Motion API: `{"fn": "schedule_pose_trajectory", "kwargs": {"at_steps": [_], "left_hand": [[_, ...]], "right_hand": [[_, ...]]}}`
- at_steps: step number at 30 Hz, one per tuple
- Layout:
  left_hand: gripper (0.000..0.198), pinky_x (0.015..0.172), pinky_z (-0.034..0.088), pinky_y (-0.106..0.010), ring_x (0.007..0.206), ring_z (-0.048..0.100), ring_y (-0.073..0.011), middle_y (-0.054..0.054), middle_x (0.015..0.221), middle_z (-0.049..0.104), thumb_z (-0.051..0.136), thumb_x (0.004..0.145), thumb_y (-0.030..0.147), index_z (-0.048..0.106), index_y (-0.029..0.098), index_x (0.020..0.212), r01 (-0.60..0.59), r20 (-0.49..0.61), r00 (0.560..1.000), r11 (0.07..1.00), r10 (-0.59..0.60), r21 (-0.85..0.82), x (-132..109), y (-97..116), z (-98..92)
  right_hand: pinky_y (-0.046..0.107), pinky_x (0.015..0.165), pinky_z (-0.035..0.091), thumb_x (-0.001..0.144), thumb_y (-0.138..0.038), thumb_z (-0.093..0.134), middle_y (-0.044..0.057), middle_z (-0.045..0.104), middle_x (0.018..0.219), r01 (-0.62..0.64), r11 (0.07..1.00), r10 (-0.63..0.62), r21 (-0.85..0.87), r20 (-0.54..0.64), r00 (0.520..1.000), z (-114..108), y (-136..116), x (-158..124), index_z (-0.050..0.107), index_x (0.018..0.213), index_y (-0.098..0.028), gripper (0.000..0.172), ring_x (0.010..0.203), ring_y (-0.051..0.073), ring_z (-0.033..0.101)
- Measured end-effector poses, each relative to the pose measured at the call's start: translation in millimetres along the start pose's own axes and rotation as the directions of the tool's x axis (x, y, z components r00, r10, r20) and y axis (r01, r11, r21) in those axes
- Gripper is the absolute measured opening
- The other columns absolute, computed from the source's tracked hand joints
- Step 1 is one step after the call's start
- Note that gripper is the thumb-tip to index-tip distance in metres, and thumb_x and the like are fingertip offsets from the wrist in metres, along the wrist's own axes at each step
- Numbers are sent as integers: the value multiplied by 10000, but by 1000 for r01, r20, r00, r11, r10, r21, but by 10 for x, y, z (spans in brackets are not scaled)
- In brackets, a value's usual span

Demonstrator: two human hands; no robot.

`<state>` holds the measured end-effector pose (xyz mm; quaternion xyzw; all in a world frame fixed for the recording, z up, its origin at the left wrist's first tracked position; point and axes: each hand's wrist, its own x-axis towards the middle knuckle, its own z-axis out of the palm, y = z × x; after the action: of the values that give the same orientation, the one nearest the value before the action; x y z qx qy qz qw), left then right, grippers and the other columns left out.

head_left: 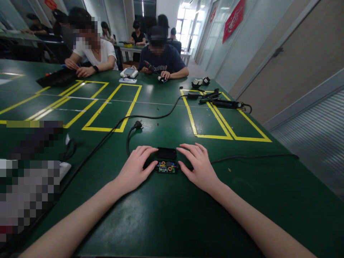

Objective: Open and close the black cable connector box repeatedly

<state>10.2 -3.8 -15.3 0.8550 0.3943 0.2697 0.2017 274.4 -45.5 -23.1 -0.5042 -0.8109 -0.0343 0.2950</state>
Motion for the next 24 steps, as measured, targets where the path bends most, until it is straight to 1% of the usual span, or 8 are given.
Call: {"fn": "schedule_pose_trajectory", "kwargs": {"at_steps": [4, 8, 11, 13, 15, 18, 21, 24], "left_hand": [[357, 1072, 487, -490, 1263, 576, -283, -116, 1351, 644, 528, 1047, 309, 584, 245, 1393, -6, 32, 999, 1000, 6, 2, 9, -10, 22], [380, 1107, 451, -525, 1329, 536, -292, -120, 1438, 617, 521, 1062, 337, 583, 252, 1427, -4, 58, 998, 999, 1, 36, 14, -45, 26], [339, 1113, 436, -551, 1334, 527, -298, -98, 1457, 632, 508, 1072, 334, 647, 276, 1375, -24, 89, 996, 997, 17, 76, 20, -61, 25], [309, 1101, 448, -545, 1308, 548, -294, -88, 1422, 663, 521, 1066, 318, 694, 283, 1319, -48, 90, 995, 995, 41, 86, 25, -64, 28], [285, 1073, 479, -525, 1262, 586, -285, -88, 1356, 699, 533, 1057, 298, 727, 273, 1265, -71, 69, 995, 994, 65, 78, 32, -61, 37], [253, 1040, 528, -492, 1191, 647, -267, -88, 1290, 719, 540, 1043, 278, 764, 252, 1157, -74, 6, 997, 995, 73, 62, 38, -48, 60], [235, 1035, 559, -461, 1160, 681, -257, -82, 1292, 706, 552, 1026, 280, 777, 244, 1085, -53, -48, 997, 998, 55, 38, 37, -27, 82], [227, 1033, 579, -438, 1148, 695, -253, -85, 1280, 702, 562, 1014, 270, 784, 231, 1042, -55, -63, 997, 998, 53, -34, 39, -5, 92]], "right_hand": [[590, 1162, 378, 970, -234, 559, 128, 672, 1357, -21, 1000, 21, 11, 11, 1000, 6, 12, 2, 580, 1411, -268, 442, 1278, 317, 614], [570, 1137, 407, 974, -262, 582, 133, 678, 1346, -33, 999, 33, 5, 9, 999, 21, 27, 19, 605, 1378, -243, 405, 1267, 314, 617], [543, 1051, 478, 996, -252, 561, 136, 706, 1275, -43, 998, 41, 36, 68, 997, 31, 38, 33, 651, 1329, -225, 346, 1187, 307, 646], [502, 968, 527, 1015, -235, 536, 128, 724, 1219, -42, 996, 33, 83, 109, 994, 31, 47, 42, 691, 1278, -234, 306, 1124, 291, 663], [461, 915, 553, 1022, -221, 538, 113, 735, 1168, -32, 990, 14, 141, 128, 992, 25, 57, 52, 725, 1211, -247, 268, 1075, 272, 676], [433, 917, 570, 1017, -224, 570, 93, 735, 1109, -32, 971, 2, 237, 126, 992, 14, 72, 66, 749, 1122, -253, 209, 1039, 251, 691], [424, 935, 582, 1021, -255, 576, 93, 720, 1105, -69, 938, 33, 338, 111, 993, 9, 78, 75, 754, 1083, -254, 189, 1046, 246, 695], [411, 921, 591, 1020, -285, 589, 94, 708, 1083, -89, 911, 58, 403, 87, 994, 7, 75, 77, 766, 1054, -248, 184, 1020, 243, 698]]}}
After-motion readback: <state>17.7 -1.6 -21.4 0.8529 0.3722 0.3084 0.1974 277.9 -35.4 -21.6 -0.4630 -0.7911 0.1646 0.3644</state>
